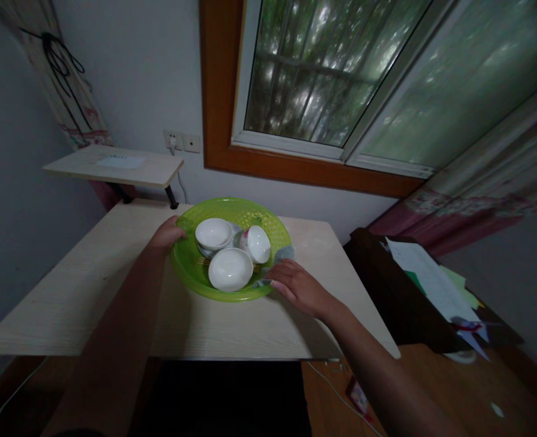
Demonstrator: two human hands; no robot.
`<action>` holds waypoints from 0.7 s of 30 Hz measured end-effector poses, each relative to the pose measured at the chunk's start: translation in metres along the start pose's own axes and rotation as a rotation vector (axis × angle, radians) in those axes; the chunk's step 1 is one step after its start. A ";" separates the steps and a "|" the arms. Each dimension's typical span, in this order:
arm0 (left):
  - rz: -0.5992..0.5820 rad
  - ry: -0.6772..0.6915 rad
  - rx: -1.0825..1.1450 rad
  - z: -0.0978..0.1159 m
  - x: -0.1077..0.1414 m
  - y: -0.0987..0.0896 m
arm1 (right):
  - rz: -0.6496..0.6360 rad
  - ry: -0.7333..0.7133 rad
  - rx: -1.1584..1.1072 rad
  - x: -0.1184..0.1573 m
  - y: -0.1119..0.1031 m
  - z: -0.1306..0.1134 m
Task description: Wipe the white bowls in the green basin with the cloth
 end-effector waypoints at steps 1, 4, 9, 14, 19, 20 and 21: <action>-0.007 -0.001 0.005 0.000 0.000 0.001 | 0.006 0.004 -0.005 0.002 0.000 0.001; -0.036 -0.014 0.028 -0.001 0.001 0.003 | -0.002 0.012 -0.021 0.002 0.000 0.014; -0.072 -0.037 0.055 0.002 0.008 0.005 | -0.032 0.047 0.004 -0.014 -0.003 0.058; -0.070 -0.034 0.056 0.007 0.013 0.004 | -0.087 0.040 0.000 -0.047 -0.003 0.099; -0.066 -0.029 -0.006 0.005 0.011 0.003 | -0.138 0.037 0.093 -0.082 0.003 0.125; -0.061 -0.001 -0.015 0.007 0.011 0.003 | -0.142 0.046 0.112 -0.086 0.003 0.128; -0.056 0.031 -0.017 0.009 0.011 0.002 | -0.143 0.052 0.133 -0.088 0.004 0.130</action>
Point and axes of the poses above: each hand's wrist, its own x-axis away from the middle knuckle, its own y-axis out of the palm, z = x × y, the point moved 9 cm from there along -x, towards the middle knuckle, and after that the axes turned 15 degrees about z, right-handed, at the moved point
